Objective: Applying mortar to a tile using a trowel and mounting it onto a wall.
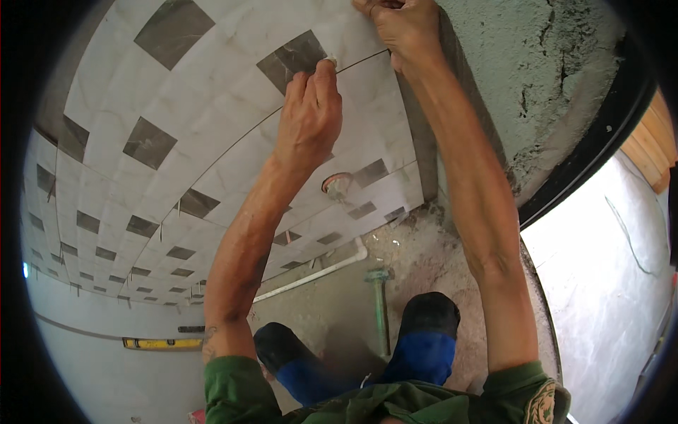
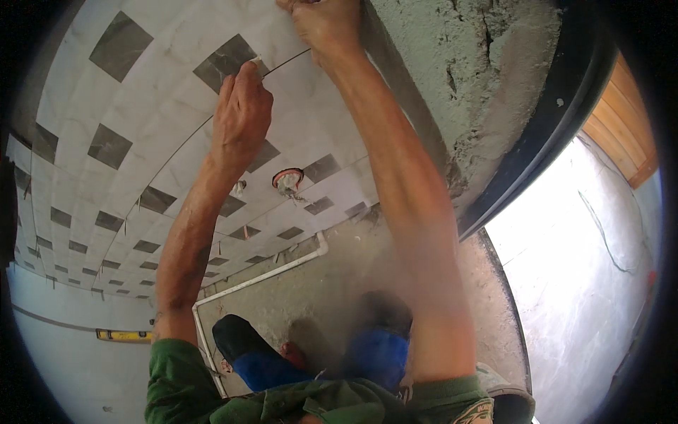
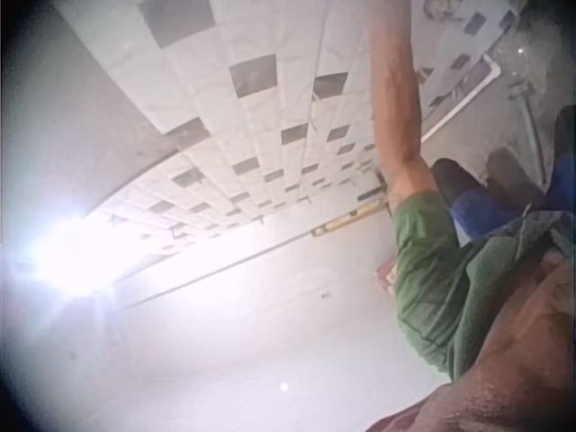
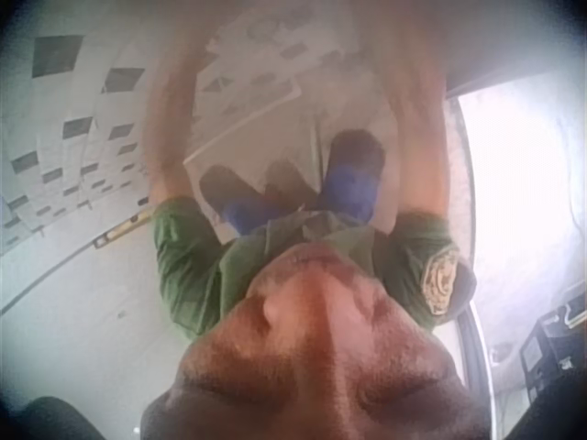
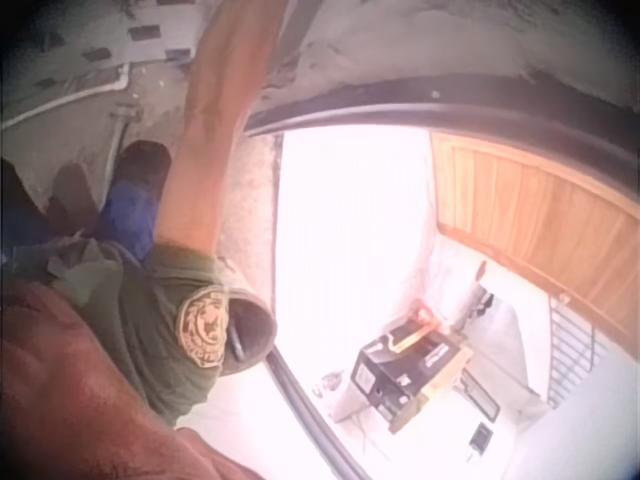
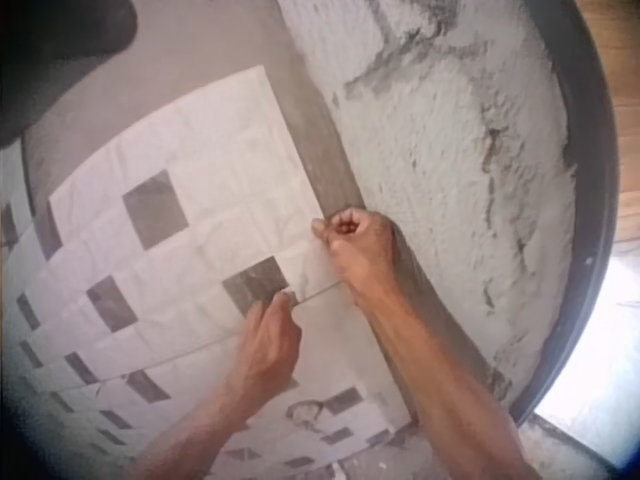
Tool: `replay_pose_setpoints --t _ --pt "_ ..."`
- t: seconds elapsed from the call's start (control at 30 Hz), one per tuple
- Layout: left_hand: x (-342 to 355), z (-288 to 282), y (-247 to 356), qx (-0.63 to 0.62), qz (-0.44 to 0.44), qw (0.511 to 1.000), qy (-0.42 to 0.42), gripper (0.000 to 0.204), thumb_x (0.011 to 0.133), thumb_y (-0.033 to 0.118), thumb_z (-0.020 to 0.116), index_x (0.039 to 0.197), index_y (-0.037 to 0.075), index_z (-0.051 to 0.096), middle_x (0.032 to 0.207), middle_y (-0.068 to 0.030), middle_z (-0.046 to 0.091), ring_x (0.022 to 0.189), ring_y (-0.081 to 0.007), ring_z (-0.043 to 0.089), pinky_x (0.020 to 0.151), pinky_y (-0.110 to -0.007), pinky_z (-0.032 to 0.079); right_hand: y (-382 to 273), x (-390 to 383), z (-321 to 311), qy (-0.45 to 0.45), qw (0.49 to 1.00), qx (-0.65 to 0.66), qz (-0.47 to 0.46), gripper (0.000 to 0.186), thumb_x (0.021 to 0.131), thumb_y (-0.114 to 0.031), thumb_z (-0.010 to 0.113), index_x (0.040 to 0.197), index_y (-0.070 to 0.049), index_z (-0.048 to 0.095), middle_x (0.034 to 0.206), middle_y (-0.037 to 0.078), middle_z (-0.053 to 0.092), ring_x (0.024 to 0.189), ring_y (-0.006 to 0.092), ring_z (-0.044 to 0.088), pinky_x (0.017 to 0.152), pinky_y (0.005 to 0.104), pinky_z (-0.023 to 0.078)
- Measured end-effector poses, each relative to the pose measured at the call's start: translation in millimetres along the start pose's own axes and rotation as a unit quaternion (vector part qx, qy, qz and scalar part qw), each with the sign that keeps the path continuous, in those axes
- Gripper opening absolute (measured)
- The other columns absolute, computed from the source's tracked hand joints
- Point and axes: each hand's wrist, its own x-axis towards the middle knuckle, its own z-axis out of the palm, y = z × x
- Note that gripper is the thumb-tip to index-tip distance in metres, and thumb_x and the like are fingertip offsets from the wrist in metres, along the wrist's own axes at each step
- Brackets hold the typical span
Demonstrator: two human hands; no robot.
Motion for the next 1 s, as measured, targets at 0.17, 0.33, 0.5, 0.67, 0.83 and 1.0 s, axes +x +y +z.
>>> replay_pose_setpoints --t 0.17,0.33,0.5,0.67,0.83,1.0 --pt "1 -2 3 0.082 0.0 0.997 0.0 0.03 0.076 -0.002 0.054 0.105 0.001 0.048 0.08 -0.0078 0.055 0.072 -0.0243 0.052 0.066 -0.035 0.04 15 9 7 0.003 0.998 0.049 -0.031 0.017 0.076 -0.009 0.071 0.069 0.0 0.058 0.062 -0.001 0.052 0.055 0.0084 0.042 0.049 0.0248 0.037" --pt "2 -3 11 0.136 0.004 0.99 -0.024 0.029 0.078 0.004 0.054 0.106 0.005 0.049 0.079 -0.0038 0.055 0.074 -0.0216 0.052 0.066 -0.035 0.039 19 9 8 0.001 0.997 0.061 -0.047 0.017 0.076 -0.009 0.071 0.069 0.0 0.058 0.062 -0.001 0.053 0.055 0.0084 0.043 0.05 0.0245 0.037" --pt "7 -1 9 0.116 0.026 0.993 -0.025 0.035 0.068 0.004 0.061 0.1 0.002 0.05 0.07 -0.0039 0.052 0.066 -0.019 0.049 0.058 -0.034 0.036 9 5 7 0.008 1.0 0.013 -0.012 0.015 0.077 -0.01 0.071 0.072 0.0 0.06 0.064 0.001 0.055 0.058 0.0085 0.045 0.052 0.0246 0.039" --pt "28 -18 30 0.171 0.006 0.962 -0.212 0.04 0.071 -0.005 0.057 0.109 -0.004 0.043 0.079 -0.0118 0.056 0.074 -0.0248 0.053 0.064 -0.036 0.04 7 4 5 0.001 0.999 0.044 -0.008 0.014 0.077 -0.01 0.07 0.073 -0.001 0.06 0.065 0.001 0.055 0.059 0.009 0.045 0.053 0.0248 0.039" --pt "26 -12 30 0.204 0.008 0.946 -0.252 0.041 0.07 -0.006 0.057 0.11 -0.005 0.044 0.081 -0.0119 0.056 0.076 -0.0254 0.052 0.066 -0.036 0.039 7 4 5 -0.008 0.999 0.048 -0.014 0.013 0.077 -0.009 0.07 0.072 -0.001 0.06 0.065 0.0 0.055 0.059 0.0094 0.045 0.053 0.0242 0.039" --pt "5 -4 -3 -0.009 0.044 0.999 -0.009 0.033 0.074 -0.005 0.057 0.106 0.0 0.05 0.085 -0.0093 0.059 0.079 -0.0239 0.054 0.073 -0.034 0.04 11 6 5 -0.01 0.999 0.042 -0.019 0.014 0.077 -0.009 0.07 0.072 -0.001 0.06 0.067 0.0 0.056 0.061 0.0091 0.046 0.054 0.024 0.039"
